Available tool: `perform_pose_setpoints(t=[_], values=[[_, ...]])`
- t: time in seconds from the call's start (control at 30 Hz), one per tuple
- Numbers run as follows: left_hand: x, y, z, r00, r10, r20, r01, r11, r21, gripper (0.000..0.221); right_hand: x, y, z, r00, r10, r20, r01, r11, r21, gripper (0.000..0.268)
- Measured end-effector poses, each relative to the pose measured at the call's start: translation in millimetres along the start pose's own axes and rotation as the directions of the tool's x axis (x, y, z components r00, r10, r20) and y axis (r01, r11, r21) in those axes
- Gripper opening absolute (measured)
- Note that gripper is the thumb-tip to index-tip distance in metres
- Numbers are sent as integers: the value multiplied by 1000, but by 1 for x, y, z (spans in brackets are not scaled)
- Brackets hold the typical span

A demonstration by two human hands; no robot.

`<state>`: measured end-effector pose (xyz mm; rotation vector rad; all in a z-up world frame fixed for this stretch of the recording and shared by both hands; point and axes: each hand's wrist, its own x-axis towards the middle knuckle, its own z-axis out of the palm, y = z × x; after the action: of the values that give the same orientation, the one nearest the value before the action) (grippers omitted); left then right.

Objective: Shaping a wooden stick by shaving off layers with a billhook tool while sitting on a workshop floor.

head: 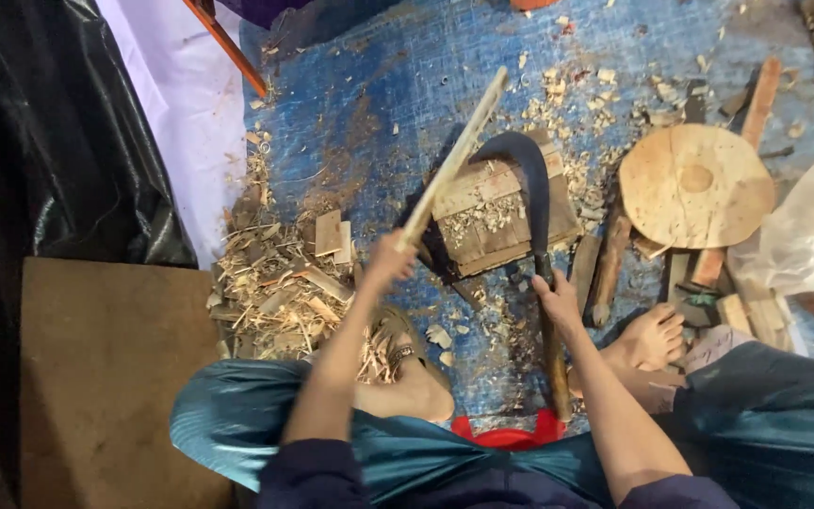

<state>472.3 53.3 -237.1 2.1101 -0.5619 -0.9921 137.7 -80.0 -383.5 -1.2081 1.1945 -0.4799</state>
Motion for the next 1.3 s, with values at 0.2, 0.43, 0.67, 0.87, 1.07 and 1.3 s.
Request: perform_pose_setpoints(t=[0.2,0.43,0.67,0.87,1.07,1.3], values=[[-65,133,-135,991,128,40,-93,445,891,26,-25,-42,8,998,61,-20,-58,990,125,27],[-116,166,-200,999,42,-7,-9,383,924,20,-28,-44,4,997,48,59,-61,968,243,31],[-155,203,-164,959,-231,164,38,679,734,31,-35,-50,8,991,133,-7,-132,986,97,30],[-185,210,-144,941,-294,168,61,636,769,43,-41,-58,10,990,139,-31,-136,987,86,26],[-183,156,-134,970,-192,149,-67,379,923,70,-37,-52,10,993,114,-17,-112,991,75,29],[-260,165,-50,841,535,86,-524,761,383,33,-36,-58,7,994,113,-14,-111,991,72,34]])
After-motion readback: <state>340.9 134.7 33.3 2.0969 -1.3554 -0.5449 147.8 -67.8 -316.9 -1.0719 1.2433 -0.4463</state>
